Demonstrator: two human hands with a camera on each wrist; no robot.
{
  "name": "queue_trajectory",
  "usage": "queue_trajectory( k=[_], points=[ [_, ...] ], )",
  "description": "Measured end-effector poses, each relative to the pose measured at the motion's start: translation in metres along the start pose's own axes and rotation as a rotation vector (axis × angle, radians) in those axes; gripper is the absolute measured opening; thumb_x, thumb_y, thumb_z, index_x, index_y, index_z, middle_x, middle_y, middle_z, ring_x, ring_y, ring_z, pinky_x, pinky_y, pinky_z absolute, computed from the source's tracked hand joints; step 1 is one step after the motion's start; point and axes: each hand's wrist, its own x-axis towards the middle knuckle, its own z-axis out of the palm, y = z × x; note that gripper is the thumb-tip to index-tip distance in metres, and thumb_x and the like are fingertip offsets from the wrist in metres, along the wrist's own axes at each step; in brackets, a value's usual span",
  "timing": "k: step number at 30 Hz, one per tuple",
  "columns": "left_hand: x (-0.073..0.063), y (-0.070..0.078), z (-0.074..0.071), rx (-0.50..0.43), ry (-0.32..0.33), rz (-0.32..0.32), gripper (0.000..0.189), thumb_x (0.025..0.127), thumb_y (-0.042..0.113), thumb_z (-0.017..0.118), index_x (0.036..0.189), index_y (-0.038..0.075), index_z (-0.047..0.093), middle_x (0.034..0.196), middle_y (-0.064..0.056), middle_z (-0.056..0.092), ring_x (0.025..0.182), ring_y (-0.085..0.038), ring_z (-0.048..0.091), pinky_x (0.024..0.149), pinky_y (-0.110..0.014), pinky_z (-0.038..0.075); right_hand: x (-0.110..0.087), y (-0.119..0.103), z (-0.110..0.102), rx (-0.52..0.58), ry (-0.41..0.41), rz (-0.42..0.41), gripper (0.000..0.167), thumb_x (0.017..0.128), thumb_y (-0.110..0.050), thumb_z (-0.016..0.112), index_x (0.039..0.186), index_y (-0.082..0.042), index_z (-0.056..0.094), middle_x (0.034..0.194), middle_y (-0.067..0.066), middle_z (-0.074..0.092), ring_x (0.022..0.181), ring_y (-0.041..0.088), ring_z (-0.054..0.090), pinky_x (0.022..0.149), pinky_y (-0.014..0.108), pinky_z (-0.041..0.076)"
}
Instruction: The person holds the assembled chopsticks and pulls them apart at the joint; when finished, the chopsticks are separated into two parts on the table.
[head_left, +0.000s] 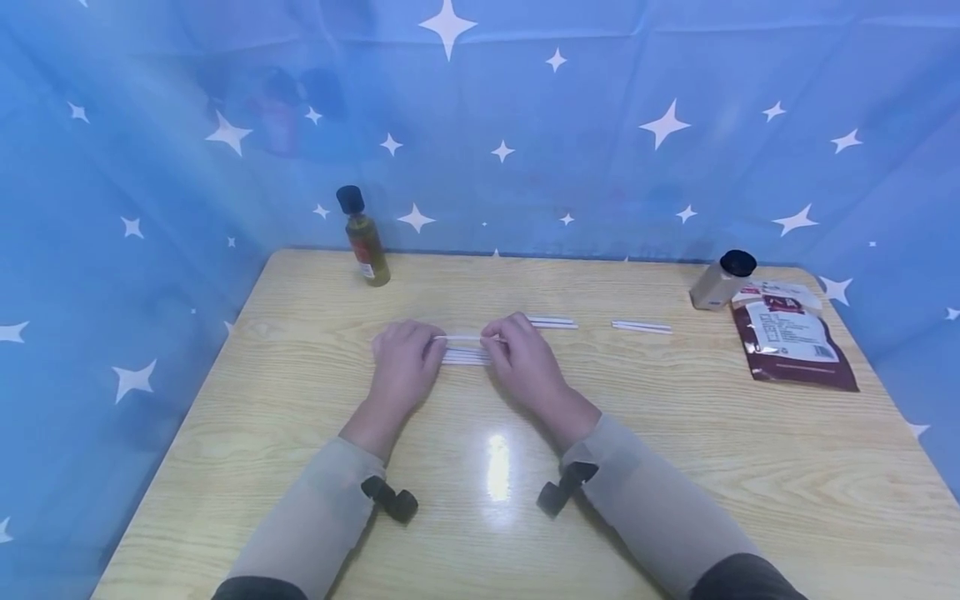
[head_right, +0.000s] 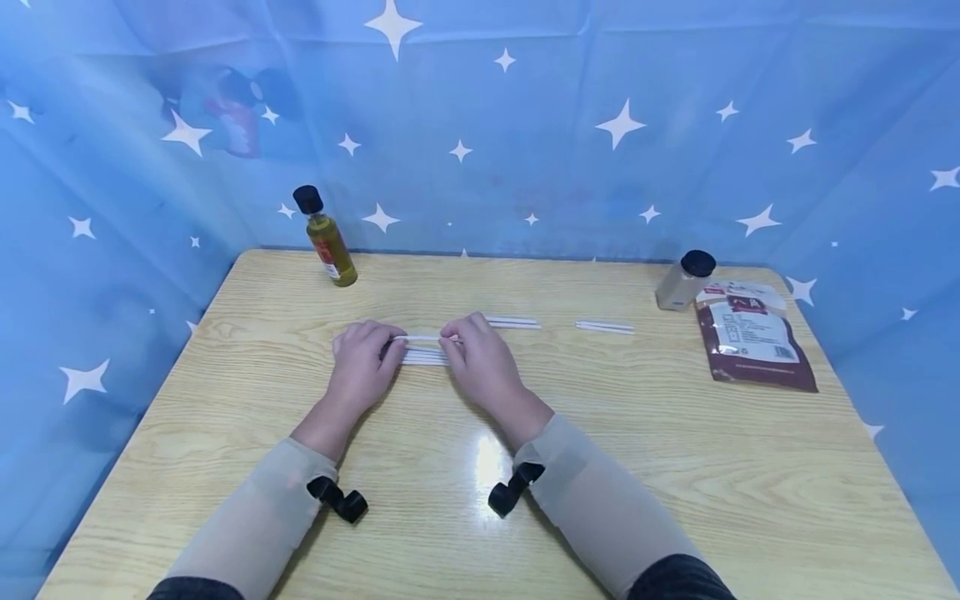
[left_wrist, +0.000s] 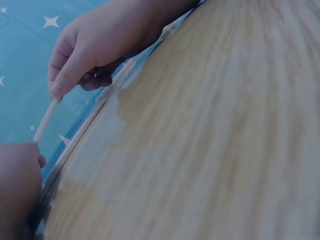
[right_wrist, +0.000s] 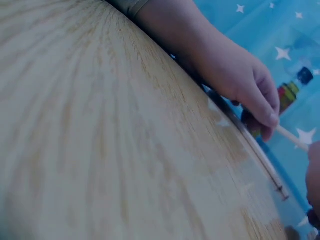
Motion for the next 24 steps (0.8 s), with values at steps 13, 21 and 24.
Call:
queue_trajectory(
  k=[13, 21, 24],
  points=[
    [-0.001, 0.005, -0.001, 0.000, 0.020, 0.023, 0.024, 0.103, 0.037, 0.066, 0.111, 0.018, 0.078, 0.113, 0.002, 0.074, 0.110, -0.024, 0.058, 0.104, -0.050, 0.033, -0.004, 0.004, -0.002, -0.059, 0.024, -0.039, 0.019, 0.105, -0.028, 0.069, 0.111, -0.014, 0.078, 0.097, -0.003, 0.062, 0.081, 0.016, 0.055, 0.075, 0.036, 0.053],
    [-0.002, 0.005, 0.002, -0.001, 0.015, 0.057, 0.025, 0.102, 0.040, 0.068, 0.109, 0.018, 0.078, 0.108, 0.003, 0.075, 0.108, -0.023, 0.061, 0.102, -0.048, 0.037, -0.010, 0.014, -0.006, -0.017, 0.087, -0.129, 0.012, 0.100, -0.021, 0.075, 0.105, -0.011, 0.079, 0.089, -0.003, 0.061, 0.076, 0.014, 0.054, 0.070, 0.034, 0.052],
    [-0.001, 0.007, 0.000, 0.011, 0.033, 0.095, 0.024, 0.102, 0.039, 0.068, 0.108, 0.018, 0.078, 0.106, 0.003, 0.074, 0.106, -0.022, 0.062, 0.100, -0.047, 0.037, -0.010, 0.017, -0.007, -0.003, 0.106, -0.162, 0.012, 0.099, -0.020, 0.075, 0.105, -0.010, 0.079, 0.086, -0.001, 0.058, 0.074, 0.015, 0.052, 0.068, 0.034, 0.051]
  ],
)
